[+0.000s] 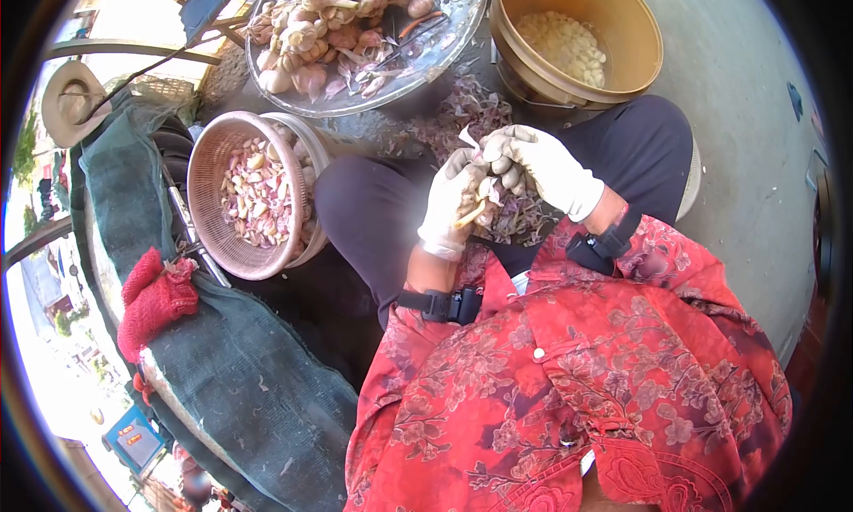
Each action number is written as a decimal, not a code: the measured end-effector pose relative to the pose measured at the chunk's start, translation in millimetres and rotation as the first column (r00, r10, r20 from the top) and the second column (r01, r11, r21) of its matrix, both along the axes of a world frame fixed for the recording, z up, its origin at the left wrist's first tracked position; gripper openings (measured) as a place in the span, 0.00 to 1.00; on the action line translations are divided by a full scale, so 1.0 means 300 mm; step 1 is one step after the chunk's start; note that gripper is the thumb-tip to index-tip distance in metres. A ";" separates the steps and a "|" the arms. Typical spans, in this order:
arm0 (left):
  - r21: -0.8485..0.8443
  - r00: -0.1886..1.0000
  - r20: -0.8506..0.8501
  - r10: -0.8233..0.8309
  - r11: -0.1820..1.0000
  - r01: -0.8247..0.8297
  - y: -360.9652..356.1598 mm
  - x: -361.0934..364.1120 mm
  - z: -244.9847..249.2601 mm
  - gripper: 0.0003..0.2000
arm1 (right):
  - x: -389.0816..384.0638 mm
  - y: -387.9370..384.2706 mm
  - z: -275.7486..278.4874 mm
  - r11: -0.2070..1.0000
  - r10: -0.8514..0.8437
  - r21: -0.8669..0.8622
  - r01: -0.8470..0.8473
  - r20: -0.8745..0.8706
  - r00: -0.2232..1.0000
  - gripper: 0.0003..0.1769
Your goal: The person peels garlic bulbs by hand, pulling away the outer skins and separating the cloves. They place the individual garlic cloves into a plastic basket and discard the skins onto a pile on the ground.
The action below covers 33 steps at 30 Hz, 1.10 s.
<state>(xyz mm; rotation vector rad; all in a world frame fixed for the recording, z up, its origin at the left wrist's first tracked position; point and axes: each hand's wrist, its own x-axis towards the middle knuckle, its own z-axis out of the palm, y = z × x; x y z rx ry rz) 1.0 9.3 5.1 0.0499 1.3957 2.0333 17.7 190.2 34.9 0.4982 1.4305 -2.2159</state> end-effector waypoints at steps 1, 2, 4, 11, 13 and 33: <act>0.002 1.000 0.000 0.000 1.000 0.000 -0.001 0.000 -0.003 0.09 | -0.002 0.001 0.006 1.000 0.000 0.002 0.000 0.000 1.000 0.11; -0.160 0.996 -0.070 -0.056 0.986 0.044 -0.005 0.002 -0.006 0.09 | -0.004 -0.005 0.016 0.994 0.002 0.105 -0.002 -0.006 1.000 0.12; -0.323 0.984 -0.127 -0.121 0.944 0.075 -0.006 0.001 0.006 0.09 | 0.001 -0.021 0.018 0.979 0.007 0.205 -0.005 -0.009 1.000 0.12; 0.063 0.959 0.239 0.150 0.984 -0.169 0.048 -0.002 0.071 0.04 | 0.005 -0.030 -0.039 0.857 0.223 0.504 -0.110 -0.170 0.960 0.13; 0.054 0.952 0.260 0.160 0.982 -0.180 0.043 -0.004 0.059 0.05 | -0.005 -0.031 -0.017 0.882 0.221 0.458 -0.110 -0.195 0.956 0.13; 0.165 0.814 0.531 0.233 0.914 -0.370 0.032 -0.020 0.041 0.17 | -0.050 0.085 0.022 0.980 -0.059 -0.187 0.072 0.076 0.995 0.19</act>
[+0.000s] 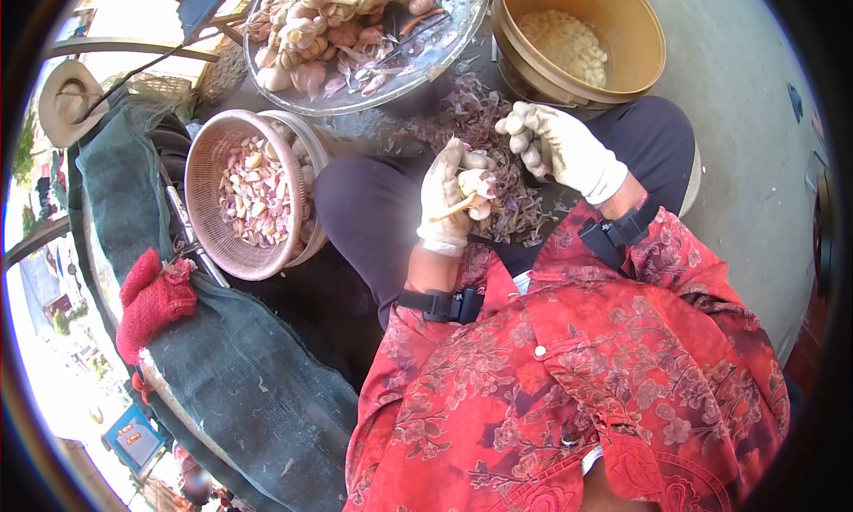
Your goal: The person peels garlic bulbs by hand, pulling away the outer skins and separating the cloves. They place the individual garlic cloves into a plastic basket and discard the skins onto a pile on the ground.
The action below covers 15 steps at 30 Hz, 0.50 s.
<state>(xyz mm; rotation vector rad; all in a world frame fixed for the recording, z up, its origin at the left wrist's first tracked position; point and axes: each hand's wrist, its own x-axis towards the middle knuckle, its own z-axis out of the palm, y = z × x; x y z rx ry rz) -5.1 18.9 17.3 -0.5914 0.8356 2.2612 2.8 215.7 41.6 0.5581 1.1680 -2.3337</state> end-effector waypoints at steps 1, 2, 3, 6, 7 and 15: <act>-0.062 0.998 -0.062 0.028 0.998 -0.032 0.011 0.001 0.012 0.18 | -0.026 0.037 0.019 0.997 -0.072 -0.028 0.071 -0.028 0.997 0.20; -0.122 0.991 -0.125 0.055 0.990 -0.070 0.014 0.001 0.018 0.18 | -0.065 0.114 0.001 0.972 -0.083 -0.224 0.070 -0.050 0.995 0.18; -0.123 0.991 -0.124 0.058 0.990 -0.074 0.005 0.001 0.011 0.18 | -0.093 0.137 0.052 0.926 -0.266 -0.303 0.225 -0.101 0.959 0.20; -0.021 0.998 -0.070 -0.010 1.000 0.008 -0.004 -0.008 -0.008 0.18 | -0.132 0.166 0.092 0.819 -0.547 -0.271 0.505 -0.103 0.831 0.21; -0.039 0.996 -0.081 -0.026 0.999 0.023 -0.002 -0.010 -0.010 0.19 | -0.124 0.167 0.079 0.895 -0.429 -0.182 0.408 -0.096 0.898 0.21; -0.340 0.955 -0.265 -0.131 0.940 0.034 0.004 0.011 -0.034 0.22 | 0.065 -0.125 0.066 0.683 0.438 0.698 -0.215 -0.156 0.885 0.23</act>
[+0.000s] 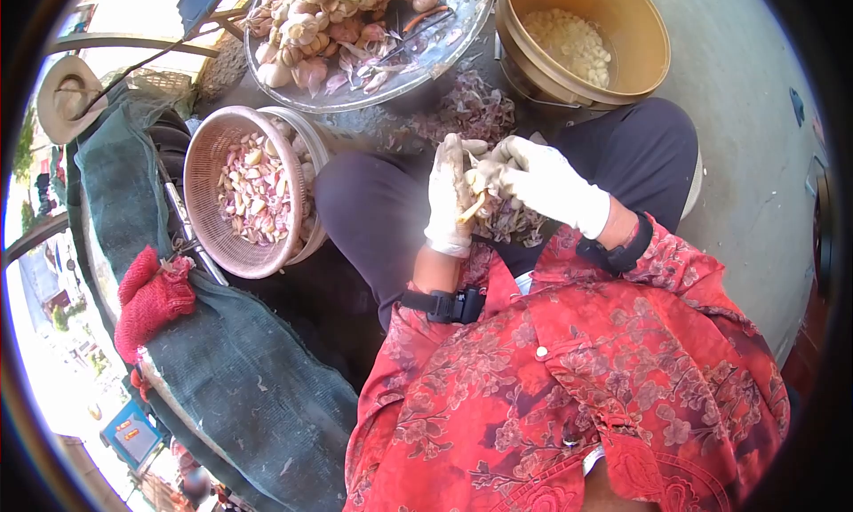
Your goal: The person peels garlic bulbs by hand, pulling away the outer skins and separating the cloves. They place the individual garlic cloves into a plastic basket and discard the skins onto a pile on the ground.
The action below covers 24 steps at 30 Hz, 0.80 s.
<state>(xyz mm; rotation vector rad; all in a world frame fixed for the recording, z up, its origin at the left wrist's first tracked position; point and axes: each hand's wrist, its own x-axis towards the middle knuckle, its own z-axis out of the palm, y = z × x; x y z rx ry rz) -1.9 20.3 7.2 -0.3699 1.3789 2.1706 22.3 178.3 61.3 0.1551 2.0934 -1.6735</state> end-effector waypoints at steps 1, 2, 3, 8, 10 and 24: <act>-0.017 0.998 -0.049 0.040 0.999 -0.041 0.005 0.000 -0.008 0.22 | -0.008 -0.027 0.074 0.966 0.081 0.246 -0.081 0.011 0.997 0.26; -0.031 0.992 -0.099 0.079 0.996 -0.082 0.009 0.001 -0.014 0.22 | 0.011 -0.052 0.054 0.958 0.071 0.285 -0.037 -0.107 0.992 0.28; -0.028 0.992 -0.100 0.078 0.996 -0.081 0.009 0.000 -0.009 0.22 | 0.020 -0.063 0.037 0.962 0.064 0.273 -0.020 -0.153 0.986 0.27; -0.171 0.971 -0.235 0.042 0.982 -0.084 0.000 -0.004 0.029 0.19 | 0.025 -0.075 0.025 0.935 0.178 0.338 -0.111 -0.173 0.969 0.25; -0.186 0.969 -0.245 0.031 0.979 -0.079 0.003 -0.002 0.010 0.18 | 0.036 -0.086 0.005 0.893 0.215 0.438 -0.105 -0.210 0.954 0.22; 0.105 0.979 0.074 0.191 0.975 -0.198 -0.018 -0.018 0.042 0.14 | 0.031 -0.051 -0.040 0.946 -0.160 -0.253 0.203 0.178 0.971 0.19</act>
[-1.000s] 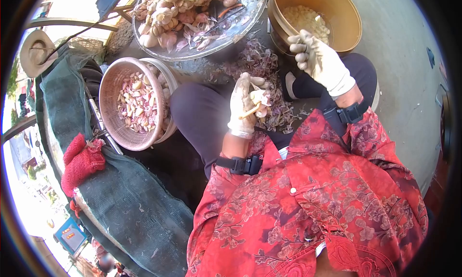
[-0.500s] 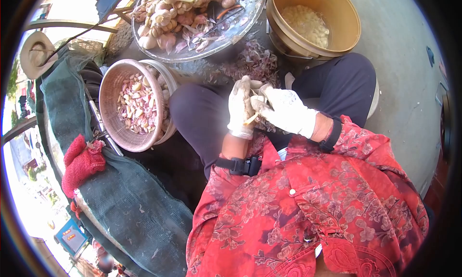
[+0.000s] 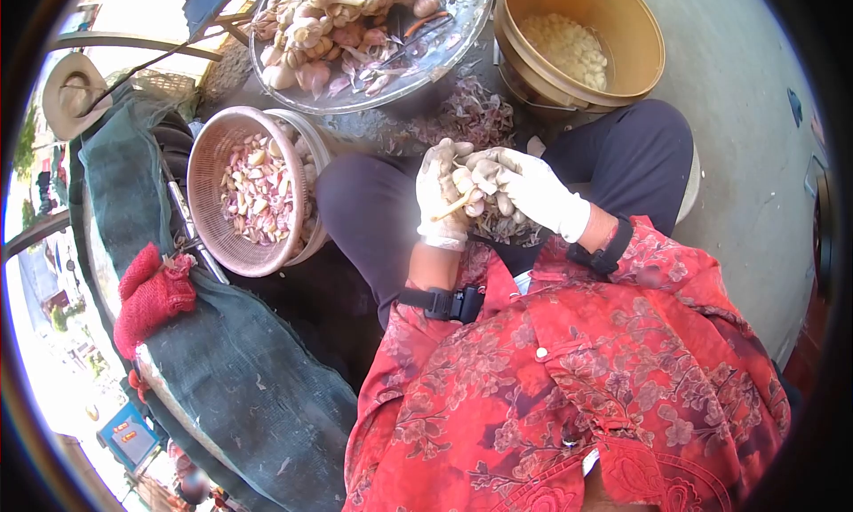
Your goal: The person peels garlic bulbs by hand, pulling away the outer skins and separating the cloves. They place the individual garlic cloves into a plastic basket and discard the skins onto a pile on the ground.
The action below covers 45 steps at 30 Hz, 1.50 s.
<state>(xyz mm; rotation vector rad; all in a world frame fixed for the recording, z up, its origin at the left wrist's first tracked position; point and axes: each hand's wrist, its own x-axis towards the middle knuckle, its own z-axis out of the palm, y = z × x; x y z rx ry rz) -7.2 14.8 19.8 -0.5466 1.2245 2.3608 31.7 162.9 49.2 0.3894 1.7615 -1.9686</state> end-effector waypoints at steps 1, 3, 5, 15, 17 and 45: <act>0.064 1.000 0.021 -0.020 0.998 0.019 -0.011 0.002 -0.010 0.14 | 0.001 0.007 -0.013 0.999 0.000 -0.035 0.000 0.008 1.000 0.19; 0.129 0.998 0.040 -0.042 0.991 0.036 -0.015 0.006 -0.031 0.14 | -0.002 0.012 0.003 0.998 0.001 -0.069 0.000 0.016 1.000 0.19; 0.087 0.997 0.032 0.077 0.993 -0.079 -0.003 0.006 -0.055 0.11 | -0.016 0.012 0.063 0.989 0.099 0.110 -0.100 0.013 0.995 0.19; -0.518 0.838 -0.518 -0.171 0.842 -0.148 0.013 0.011 -0.042 0.09 | -0.018 -0.014 0.019 0.988 0.100 0.117 -0.100 0.011 0.995 0.14; -0.457 0.864 -0.484 -0.138 0.882 -0.115 0.008 0.011 -0.051 0.10 | -0.009 -0.020 0.022 0.997 0.059 0.056 -0.056 -0.054 0.997 0.15; -0.249 0.936 -0.319 -0.150 0.966 0.070 0.011 0.025 0.024 0.13 | -0.015 0.036 -0.002 0.977 0.210 -0.043 -0.207 0.068 0.975 0.20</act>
